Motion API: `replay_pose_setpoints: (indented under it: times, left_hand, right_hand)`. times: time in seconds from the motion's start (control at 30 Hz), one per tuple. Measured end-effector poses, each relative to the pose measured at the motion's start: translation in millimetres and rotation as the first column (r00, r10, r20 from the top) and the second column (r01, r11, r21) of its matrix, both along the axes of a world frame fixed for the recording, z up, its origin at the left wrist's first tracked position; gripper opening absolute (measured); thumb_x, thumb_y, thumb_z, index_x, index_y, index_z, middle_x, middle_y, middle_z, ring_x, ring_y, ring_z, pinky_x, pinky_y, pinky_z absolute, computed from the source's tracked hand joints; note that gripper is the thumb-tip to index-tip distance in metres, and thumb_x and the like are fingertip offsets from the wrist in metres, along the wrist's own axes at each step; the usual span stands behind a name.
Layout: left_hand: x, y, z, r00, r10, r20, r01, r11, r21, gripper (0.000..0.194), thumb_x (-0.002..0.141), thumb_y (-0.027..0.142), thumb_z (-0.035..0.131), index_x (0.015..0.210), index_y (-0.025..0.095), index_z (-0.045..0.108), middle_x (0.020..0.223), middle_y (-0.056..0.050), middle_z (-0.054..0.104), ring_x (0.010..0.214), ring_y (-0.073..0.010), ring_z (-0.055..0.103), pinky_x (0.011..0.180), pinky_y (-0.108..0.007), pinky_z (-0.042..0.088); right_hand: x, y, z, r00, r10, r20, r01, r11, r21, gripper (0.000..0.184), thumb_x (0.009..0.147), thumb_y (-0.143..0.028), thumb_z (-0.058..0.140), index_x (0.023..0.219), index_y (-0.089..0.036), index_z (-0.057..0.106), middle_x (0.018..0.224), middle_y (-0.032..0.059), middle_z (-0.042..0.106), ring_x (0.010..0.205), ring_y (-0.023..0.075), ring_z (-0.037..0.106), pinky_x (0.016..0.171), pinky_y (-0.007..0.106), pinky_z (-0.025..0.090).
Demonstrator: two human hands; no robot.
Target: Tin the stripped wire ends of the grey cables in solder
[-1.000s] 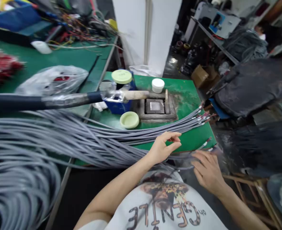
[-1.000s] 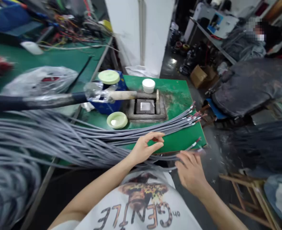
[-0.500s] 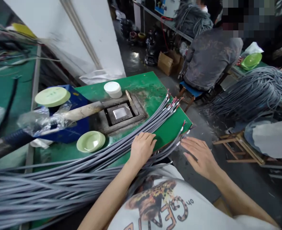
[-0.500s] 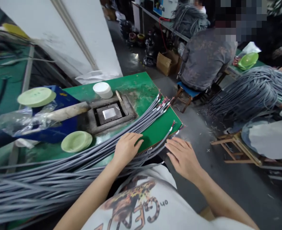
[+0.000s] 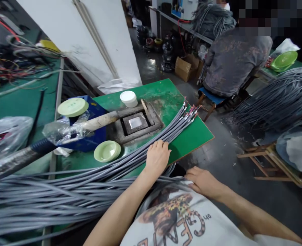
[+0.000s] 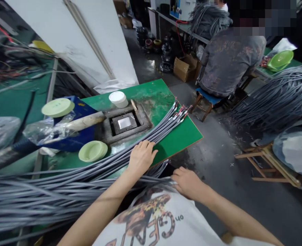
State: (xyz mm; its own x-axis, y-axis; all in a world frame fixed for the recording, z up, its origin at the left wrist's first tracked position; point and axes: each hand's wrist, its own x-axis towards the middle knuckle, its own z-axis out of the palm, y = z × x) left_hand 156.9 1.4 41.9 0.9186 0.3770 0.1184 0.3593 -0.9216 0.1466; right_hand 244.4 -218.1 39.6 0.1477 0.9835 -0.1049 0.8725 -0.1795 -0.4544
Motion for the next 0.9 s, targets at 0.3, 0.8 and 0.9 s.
replay_pose_setpoints:
  times: [0.3, 0.8, 0.9]
  left_hand:
    - [6.9, 2.4, 7.0, 0.988, 0.004, 0.152, 0.068, 0.884, -0.463, 0.01, 0.086, 0.024, 0.053, 0.082, 0.017, 0.059, 0.077, -0.003, 0.062, 0.073, -0.0174, 0.057, 0.068, -0.029, 0.042]
    - [-21.4, 6.8, 37.5, 0.772, 0.564, 0.291, 0.334, 0.029, -0.942, 0.03, 0.072, 0.038, 0.074, 0.09, 0.014, 0.073, 0.082, -0.005, 0.071, 0.074, -0.0143, 0.063, 0.071, -0.025, 0.048]
    - [-25.6, 7.3, 44.4, 0.693, 0.666, 0.277, 0.406, -0.042, -0.913, 0.027, 0.069, 0.037, 0.077, 0.084, 0.015, 0.073, 0.076, -0.003, 0.071, 0.07, -0.0128, 0.063, 0.071, -0.025, 0.049]
  right_hand:
    - [27.0, 67.7, -5.4, 0.174, -0.327, -0.929, 0.371, 0.896, -0.246, 0.04, 0.085, -0.048, 0.058, 0.11, -0.016, 0.06, 0.085, 0.0075, 0.071, 0.063, 0.0152, 0.065, 0.047, 0.025, 0.051]
    - [32.8, 82.9, 71.2, 0.827, -0.066, -0.558, 0.227, 0.948, 0.223, 0.031, 0.096, -0.038, 0.043, 0.105, -0.016, 0.064, 0.058, -0.0026, 0.056, 0.053, 0.01, 0.051, 0.053, 0.023, 0.04]
    - [36.9, 89.8, 71.3, 0.854, -0.004, -0.52, 0.121, 0.974, 0.191, 0.031, 0.096, -0.037, 0.042, 0.106, -0.017, 0.063, 0.059, -0.0026, 0.056, 0.053, 0.0101, 0.052, 0.053, 0.023, 0.039]
